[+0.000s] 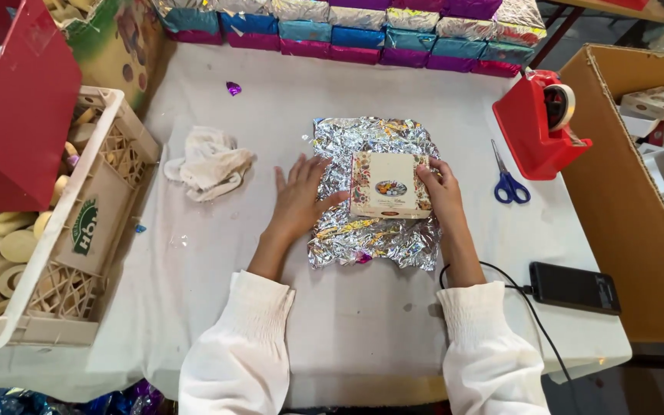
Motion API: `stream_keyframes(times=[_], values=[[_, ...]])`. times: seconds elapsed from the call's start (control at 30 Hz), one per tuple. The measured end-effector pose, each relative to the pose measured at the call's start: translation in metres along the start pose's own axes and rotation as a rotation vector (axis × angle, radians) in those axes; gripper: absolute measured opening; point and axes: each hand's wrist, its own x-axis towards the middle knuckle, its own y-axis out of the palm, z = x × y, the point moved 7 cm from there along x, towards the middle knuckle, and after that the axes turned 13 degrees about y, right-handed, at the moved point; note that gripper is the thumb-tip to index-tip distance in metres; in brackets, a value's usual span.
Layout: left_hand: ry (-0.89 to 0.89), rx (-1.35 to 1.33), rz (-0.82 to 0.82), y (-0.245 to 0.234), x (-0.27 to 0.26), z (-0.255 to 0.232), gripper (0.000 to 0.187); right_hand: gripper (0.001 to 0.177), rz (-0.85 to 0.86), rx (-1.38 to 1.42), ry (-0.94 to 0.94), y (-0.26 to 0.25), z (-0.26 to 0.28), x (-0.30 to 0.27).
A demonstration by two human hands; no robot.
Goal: The person wraps a small rectangular box with purple metallic foil. They smooth the foil over the box, fold the edges, and use scissors to trim the excess material. Finally, they secure the wrapped package with clear tape.
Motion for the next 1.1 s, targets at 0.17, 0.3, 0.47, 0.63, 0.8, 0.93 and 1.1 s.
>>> stream_keyframes(times=[0.17,0.3,0.47,0.63,0.8,0.93,1.1], values=[[0.117,-0.171,-0.054,-0.024,0.002,-0.052,0.109,0.055,-0.092,-0.267,-0.156,0.012,0.026,-0.028],[0.192,-0.089,-0.076,-0.014,0.000,-0.054,0.107,0.052,-0.222,-0.512,-0.224,0.020,0.038,-0.042],[0.212,0.025,-0.087,-0.001,-0.001,-0.051,0.102,0.050,-0.302,-0.572,-0.183,0.016,0.043,-0.044],[0.217,0.092,-0.115,-0.004,-0.001,-0.055,0.102,0.050,-0.044,-0.306,-0.126,-0.003,0.013,-0.004],[0.199,0.091,-0.116,0.011,0.000,-0.044,0.105,0.050,0.088,-0.199,-0.142,-0.004,0.000,0.012],[0.116,0.063,-0.045,0.017,-0.001,-0.039,0.107,0.047,-0.009,-0.350,-0.212,0.001,0.008,-0.007],[0.087,0.027,-0.014,0.015,-0.002,-0.043,0.109,0.047,-0.057,-0.399,-0.193,0.008,0.020,-0.020]])
